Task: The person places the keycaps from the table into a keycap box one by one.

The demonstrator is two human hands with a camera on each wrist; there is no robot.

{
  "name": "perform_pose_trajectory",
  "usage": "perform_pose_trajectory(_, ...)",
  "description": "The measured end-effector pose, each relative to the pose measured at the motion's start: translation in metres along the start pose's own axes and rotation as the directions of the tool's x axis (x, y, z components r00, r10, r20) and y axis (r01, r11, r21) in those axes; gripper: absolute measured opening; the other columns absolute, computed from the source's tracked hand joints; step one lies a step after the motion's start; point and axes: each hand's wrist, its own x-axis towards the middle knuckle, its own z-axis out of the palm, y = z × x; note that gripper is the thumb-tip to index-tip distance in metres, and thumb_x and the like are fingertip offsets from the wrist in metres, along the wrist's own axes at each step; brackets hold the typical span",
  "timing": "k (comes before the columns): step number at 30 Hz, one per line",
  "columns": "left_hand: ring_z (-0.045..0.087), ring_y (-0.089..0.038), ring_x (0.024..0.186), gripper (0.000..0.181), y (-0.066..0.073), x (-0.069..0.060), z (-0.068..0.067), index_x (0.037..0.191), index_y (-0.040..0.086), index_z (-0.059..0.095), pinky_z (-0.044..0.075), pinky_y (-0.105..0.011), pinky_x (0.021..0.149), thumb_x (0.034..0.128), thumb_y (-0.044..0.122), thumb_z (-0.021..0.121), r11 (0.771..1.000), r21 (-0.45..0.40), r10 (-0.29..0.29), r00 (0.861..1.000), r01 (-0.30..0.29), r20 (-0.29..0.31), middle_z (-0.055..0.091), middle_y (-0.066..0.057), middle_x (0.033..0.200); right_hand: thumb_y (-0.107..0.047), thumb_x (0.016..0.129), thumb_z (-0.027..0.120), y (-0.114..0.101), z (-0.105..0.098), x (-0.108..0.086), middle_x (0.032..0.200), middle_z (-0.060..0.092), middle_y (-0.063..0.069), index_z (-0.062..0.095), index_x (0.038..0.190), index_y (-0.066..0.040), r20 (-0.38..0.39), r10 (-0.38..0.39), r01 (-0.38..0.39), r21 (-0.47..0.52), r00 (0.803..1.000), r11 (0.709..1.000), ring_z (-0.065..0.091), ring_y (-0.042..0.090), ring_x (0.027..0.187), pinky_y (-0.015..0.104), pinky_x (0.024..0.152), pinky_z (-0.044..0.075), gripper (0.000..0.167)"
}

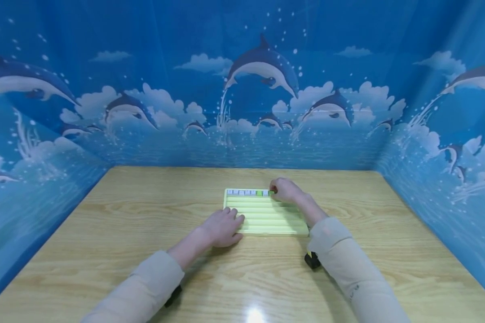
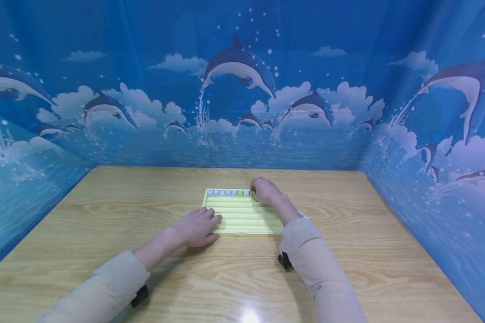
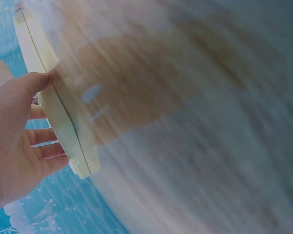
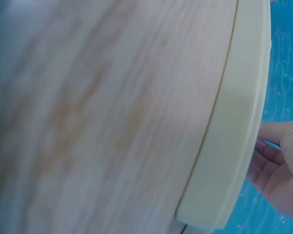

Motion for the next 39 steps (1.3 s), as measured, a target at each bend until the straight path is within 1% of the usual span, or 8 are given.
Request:
perform_pose_trajectory(5,0.05,-0.024,0.099,0.048,0.0,0.0,0.0,0.127,0.006,0.049,0.045,-0.036,0.086,0.0929,0.039,0.05,1.0,0.0,0.003,1.0,-0.003,-0.002,0.053,-0.012,0.111,0.007,0.08,0.054,0.001,-0.003,-0.005,0.103,0.062,0.015,0.06,0.111,0.004,-0.009,-0.005,0.005,0.03,1.0,1.0,0.056,0.024,0.089,0.038,0.081,0.049,0.031)
perform_pose_trajectory(8,0.05,-0.024,0.099,0.048,0.0,0.0,0.0,0.127,0.005,0.049,0.045,-0.036,0.086,0.0925,0.039,0.051,1.0,0.003,0.006,1.0,-0.006,-0.006,0.053,-0.013,0.11,0.008,0.081,0.051,0.001,-0.007,-0.009,0.109,0.061,0.018,0.059,0.114,0.006,-0.021,0.005,-0.004,0.04,1.0,0.999,0.056,0.027,0.095,0.04,0.084,0.048,0.034)
perform_pose_trajectory(14,0.051,-0.025,0.098,0.048,0.0,-0.001,0.0,0.125,0.005,0.05,0.045,-0.037,0.086,0.092,0.039,0.052,1.0,0.004,0.01,1.0,-0.01,-0.013,0.053,-0.013,0.109,0.001,0.087,0.052,0.002,-0.015,-0.02,0.114,0.059,0.018,0.057,0.118,0.005,-0.05,0.09,-0.089,0.031,0.995,0.996,0.056,0.03,0.103,0.041,0.088,0.046,0.032)
perform_pose_trajectory(16,0.051,-0.025,0.099,0.048,0.0,-0.001,0.0,0.126,0.005,0.05,0.045,-0.037,0.087,0.0922,0.039,0.051,1.0,0.003,0.01,1.0,-0.01,-0.01,0.053,-0.013,0.11,-0.002,0.087,0.054,0.004,-0.018,-0.025,0.111,0.06,0.017,0.058,0.116,0.004,-0.062,0.115,-0.113,0.031,0.991,0.993,0.056,0.03,0.102,0.041,0.087,0.047,0.03)
perform_pose_trajectory(21,0.051,-0.025,0.099,0.048,0.0,-0.001,0.0,0.126,0.005,0.05,0.044,-0.037,0.087,0.0924,0.039,0.051,1.0,0.004,0.008,1.0,-0.008,-0.009,0.054,-0.013,0.11,-0.007,0.087,0.057,0.011,-0.025,-0.039,0.102,0.063,0.016,0.061,0.11,0.005,-0.064,0.119,-0.117,0.03,0.991,0.993,0.058,0.03,0.095,0.042,0.083,0.048,0.025)
perform_pose_trajectory(31,0.051,-0.022,0.094,0.047,0.001,0.001,0.001,0.124,0.005,0.05,0.045,-0.035,0.082,0.0923,0.039,0.051,0.999,0.033,0.008,1.0,-0.008,-0.015,0.054,-0.012,0.105,-0.005,0.086,0.057,0.03,-0.033,-0.074,0.092,0.063,0.011,0.063,0.101,0.003,-0.033,0.08,-0.079,0.03,0.996,0.996,0.058,0.027,0.088,0.043,0.08,0.048,0.018)
perform_pose_trajectory(37,0.051,-0.023,0.093,0.047,0.0,0.002,0.002,0.125,0.004,0.051,0.046,-0.036,0.082,0.0922,0.039,0.051,0.999,0.036,0.015,1.0,-0.015,-0.012,0.054,-0.012,0.105,0.0,0.086,0.055,0.037,-0.04,-0.089,0.088,0.063,0.01,0.064,0.097,0.005,0.037,0.07,-0.07,0.017,0.997,0.997,0.058,0.025,0.083,0.041,0.076,0.049,0.015)
perform_pose_trajectory(39,0.051,-0.023,0.094,0.047,0.0,0.001,0.002,0.124,0.005,0.051,0.046,-0.036,0.083,0.0923,0.039,0.051,0.999,0.034,0.016,1.0,-0.016,-0.011,0.054,-0.012,0.105,-0.003,0.086,0.057,0.04,-0.04,-0.092,0.086,0.062,0.008,0.064,0.095,0.003,0.072,0.09,-0.09,-0.007,0.993,0.996,0.057,0.022,0.079,0.039,0.073,0.049,0.013)
